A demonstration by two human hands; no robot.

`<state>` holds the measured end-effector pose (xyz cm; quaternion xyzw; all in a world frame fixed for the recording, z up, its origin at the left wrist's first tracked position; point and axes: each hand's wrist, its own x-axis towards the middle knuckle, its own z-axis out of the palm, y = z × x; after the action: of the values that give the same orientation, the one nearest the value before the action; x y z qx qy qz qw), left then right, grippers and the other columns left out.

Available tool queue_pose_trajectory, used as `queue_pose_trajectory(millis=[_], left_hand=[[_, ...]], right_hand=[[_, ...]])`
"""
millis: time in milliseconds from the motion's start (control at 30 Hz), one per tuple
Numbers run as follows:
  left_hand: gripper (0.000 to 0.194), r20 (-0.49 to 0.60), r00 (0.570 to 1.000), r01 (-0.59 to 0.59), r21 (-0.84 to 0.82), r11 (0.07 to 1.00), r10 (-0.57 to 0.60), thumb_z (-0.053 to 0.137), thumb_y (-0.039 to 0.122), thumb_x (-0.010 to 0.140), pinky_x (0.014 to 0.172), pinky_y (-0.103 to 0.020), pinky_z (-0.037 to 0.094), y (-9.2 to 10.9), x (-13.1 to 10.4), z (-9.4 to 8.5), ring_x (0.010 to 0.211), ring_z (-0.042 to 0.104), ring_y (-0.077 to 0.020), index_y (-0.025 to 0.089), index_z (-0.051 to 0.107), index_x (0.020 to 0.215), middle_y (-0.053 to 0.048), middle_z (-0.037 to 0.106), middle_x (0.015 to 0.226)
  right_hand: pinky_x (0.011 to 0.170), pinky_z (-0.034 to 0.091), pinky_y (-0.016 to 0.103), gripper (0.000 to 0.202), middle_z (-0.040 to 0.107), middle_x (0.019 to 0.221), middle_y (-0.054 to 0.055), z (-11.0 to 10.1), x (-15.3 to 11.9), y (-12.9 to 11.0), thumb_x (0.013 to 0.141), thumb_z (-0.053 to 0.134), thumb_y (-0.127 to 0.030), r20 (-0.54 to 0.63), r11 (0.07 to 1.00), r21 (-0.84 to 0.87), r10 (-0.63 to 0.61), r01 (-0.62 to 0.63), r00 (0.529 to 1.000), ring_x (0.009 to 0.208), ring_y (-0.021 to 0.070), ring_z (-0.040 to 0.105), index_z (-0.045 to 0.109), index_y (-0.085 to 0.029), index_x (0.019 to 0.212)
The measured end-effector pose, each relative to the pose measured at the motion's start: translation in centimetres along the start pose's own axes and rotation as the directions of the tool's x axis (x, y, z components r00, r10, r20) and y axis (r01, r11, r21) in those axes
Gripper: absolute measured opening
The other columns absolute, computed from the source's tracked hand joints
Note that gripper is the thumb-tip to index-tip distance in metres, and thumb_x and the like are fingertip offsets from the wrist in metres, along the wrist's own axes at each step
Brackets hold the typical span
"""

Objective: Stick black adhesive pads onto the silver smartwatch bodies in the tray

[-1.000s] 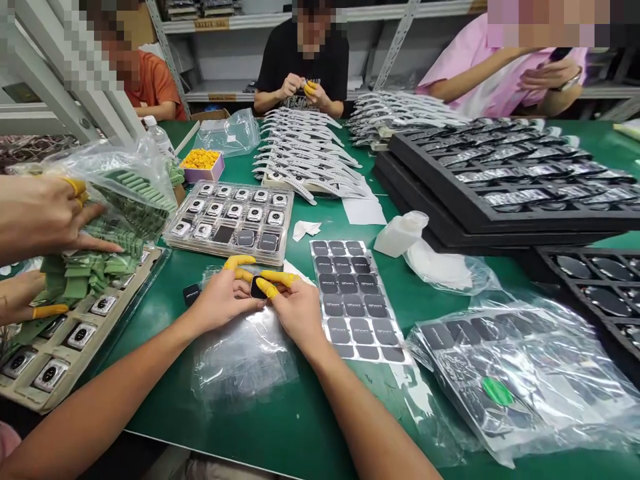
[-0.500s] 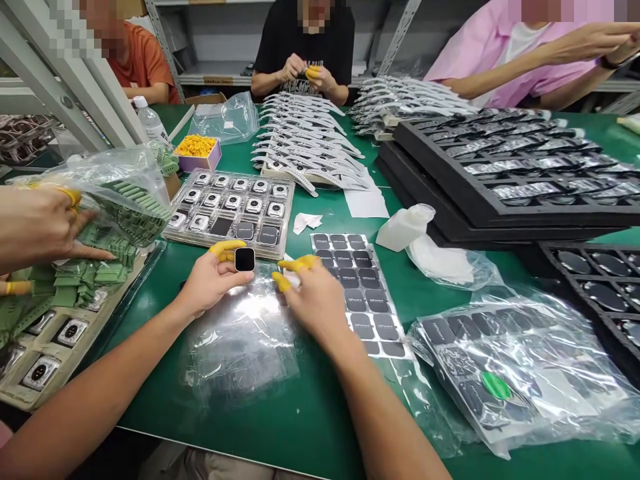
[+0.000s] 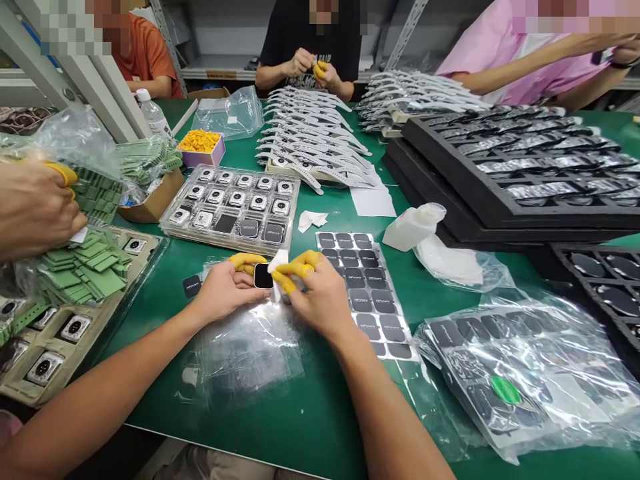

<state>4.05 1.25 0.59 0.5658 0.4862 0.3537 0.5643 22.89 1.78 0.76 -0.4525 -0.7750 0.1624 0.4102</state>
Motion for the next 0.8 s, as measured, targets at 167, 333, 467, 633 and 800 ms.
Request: queue_pose_trajectory(millis=[167,333,467,633,800], left_hand=[[0.044,0.024,1.000,-0.001,0.033,0.999,0.000,0.078,0.020,0.069,0.073,-0.030,0.058,0.3,-0.1,-0.3,0.086,0.075,-0.0252,0.015,0.066,0.111,-0.007,0.077,0.087],[0.044,0.027,1.000,-0.017,0.027,1.000,0.016,0.077,0.017,0.068,0.075,-0.029,0.057,0.4,-0.1,-0.2,0.087,0.075,-0.0235,0.016,0.066,0.111,-0.006,0.077,0.092],[0.056,-0.099,0.995,0.028,0.000,1.000,-0.028,0.084,0.023,0.065,0.071,-0.028,0.056,1.1,0.3,-0.8,0.083,0.074,-0.0225,0.016,0.063,0.117,-0.004,0.075,0.081],[0.063,-0.344,0.932,-0.162,-0.110,0.981,0.115,0.086,0.024,0.063,0.076,-0.027,0.057,2.7,1.1,-4.2,0.085,0.073,-0.0186,0.018,0.059,0.119,-0.005,0.074,0.096],[0.058,-0.449,0.877,-0.220,-0.061,0.974,0.170,0.083,0.019,0.063,0.075,-0.024,0.056,2.3,1.7,-7.7,0.082,0.072,-0.0151,0.017,0.059,0.115,-0.004,0.073,0.095]], right_hand=[[0.073,0.052,0.036,0.013,0.067,0.086,0.006,0.3,-0.3,0.3,0.091,0.063,-0.031,-0.050,0.996,-0.025,-0.081,0.080,0.995,0.082,0.0203,0.062,0.074,-0.025,0.094],[0.071,0.051,0.033,0.013,0.066,0.087,0.005,1.4,-0.1,0.4,0.093,0.062,-0.032,0.009,0.984,-0.021,-0.174,0.174,0.985,0.082,0.0184,0.061,0.073,-0.024,0.096],[0.073,0.048,0.038,0.019,0.069,0.094,0.010,0.7,-0.2,1.7,0.094,0.056,-0.030,-0.085,0.957,-0.286,0.026,-0.049,0.996,0.089,0.0241,0.060,0.072,-0.020,0.094],[0.085,0.043,0.045,0.020,0.070,0.101,0.014,0.7,-1.1,0.2,0.094,0.058,-0.029,-0.125,0.898,-0.438,-0.020,-0.037,0.992,0.096,0.0287,0.058,0.070,-0.016,0.103],[0.081,0.038,0.042,0.035,0.069,0.108,0.012,7.8,-0.1,-6.4,0.092,0.061,-0.036,0.161,0.963,-0.265,0.001,0.042,0.987,0.096,0.0284,0.055,0.062,-0.017,0.121]])
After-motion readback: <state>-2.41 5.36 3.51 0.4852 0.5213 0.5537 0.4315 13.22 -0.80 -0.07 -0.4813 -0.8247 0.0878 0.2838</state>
